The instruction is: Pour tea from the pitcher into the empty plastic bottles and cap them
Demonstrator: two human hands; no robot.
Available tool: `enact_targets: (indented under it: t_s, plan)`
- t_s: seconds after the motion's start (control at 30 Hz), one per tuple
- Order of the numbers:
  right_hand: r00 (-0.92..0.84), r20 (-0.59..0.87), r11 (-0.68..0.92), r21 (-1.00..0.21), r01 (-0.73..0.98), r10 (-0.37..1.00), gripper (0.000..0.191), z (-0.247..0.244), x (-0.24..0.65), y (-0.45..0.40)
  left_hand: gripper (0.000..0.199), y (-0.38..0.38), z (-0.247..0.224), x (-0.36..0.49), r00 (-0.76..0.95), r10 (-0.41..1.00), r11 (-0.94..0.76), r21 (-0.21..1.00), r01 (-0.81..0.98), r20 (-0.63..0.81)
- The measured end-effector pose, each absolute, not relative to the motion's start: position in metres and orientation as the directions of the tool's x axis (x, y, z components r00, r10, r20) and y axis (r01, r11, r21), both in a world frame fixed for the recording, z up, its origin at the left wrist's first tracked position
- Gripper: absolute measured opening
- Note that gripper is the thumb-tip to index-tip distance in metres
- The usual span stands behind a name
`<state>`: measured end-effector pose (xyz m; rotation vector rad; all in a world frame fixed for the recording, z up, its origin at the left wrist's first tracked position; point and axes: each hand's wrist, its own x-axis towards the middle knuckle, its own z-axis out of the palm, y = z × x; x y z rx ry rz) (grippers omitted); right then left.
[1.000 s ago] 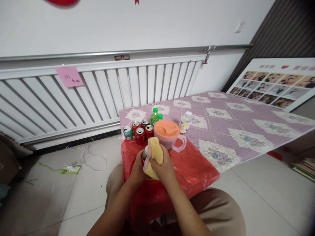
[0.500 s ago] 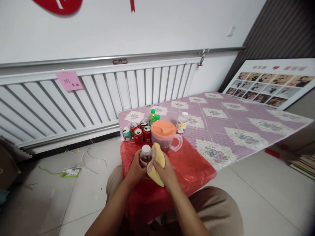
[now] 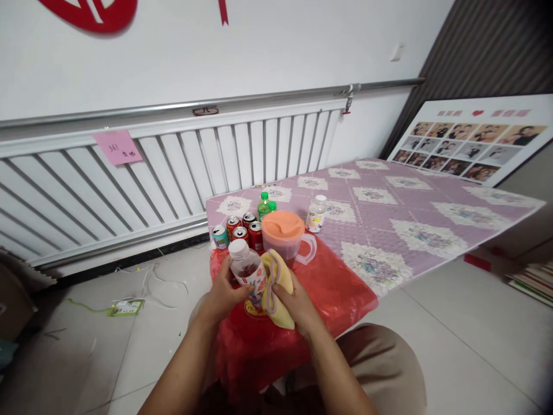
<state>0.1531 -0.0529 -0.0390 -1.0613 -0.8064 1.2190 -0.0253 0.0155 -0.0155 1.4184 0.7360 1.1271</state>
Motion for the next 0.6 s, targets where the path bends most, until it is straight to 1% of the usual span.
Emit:
enact_targets:
  t_s: [0.07, 0.13, 0.23, 0.33, 0.47, 0.53, 0.6]
  plan:
    - [0.167, -0.155, -0.056, -0.874, -0.484, 0.974, 0.062, -0.044, 0.154, -0.055, 0.081, 0.014, -0.009, -0.025, 0.375, 0.904, -0.123, 0.964, -0.235, 0.207]
    - [0.115, -0.215, -0.104, -0.792, -0.602, 0.97, 0.057, -0.047, 0.153, -0.057, 0.082, 0.014, -0.005, -0.023, 0.35, 0.914, -0.102, 0.95, -0.294, 0.206]
    - [0.042, -0.242, -0.148, -0.712, -0.687, 0.969, 0.045, -0.049, 0.146, -0.059, 0.082, 0.013, -0.002, -0.018, 0.273, 0.936, -0.133, 0.94, -0.313, 0.224]
    - [0.013, -0.266, -0.186, -0.708, -0.681, 0.964, 0.043, -0.05, 0.136, -0.062, 0.08, 0.013, -0.002, -0.014, 0.213, 0.946, -0.18, 0.943, -0.28, 0.244]
    - [0.016, -0.286, -0.215, -0.754, -0.621, 0.958, 0.047, -0.054, 0.132, -0.067, 0.085, 0.014, -0.002, -0.015, 0.161, 0.961, -0.189, 0.958, -0.216, 0.226]
    - [0.033, -0.275, -0.206, -0.791, -0.576, 0.961, 0.048, -0.056, 0.134, -0.07, 0.086, 0.015, -0.003, -0.017, 0.15, 0.965, -0.182, 0.963, -0.201, 0.213]
    - [0.09, -0.24, -0.161, -0.842, -0.514, 0.967, 0.047, -0.056, 0.138, -0.075, 0.085, 0.017, -0.004, -0.019, 0.149, 0.965, -0.186, 0.962, -0.199, 0.217]
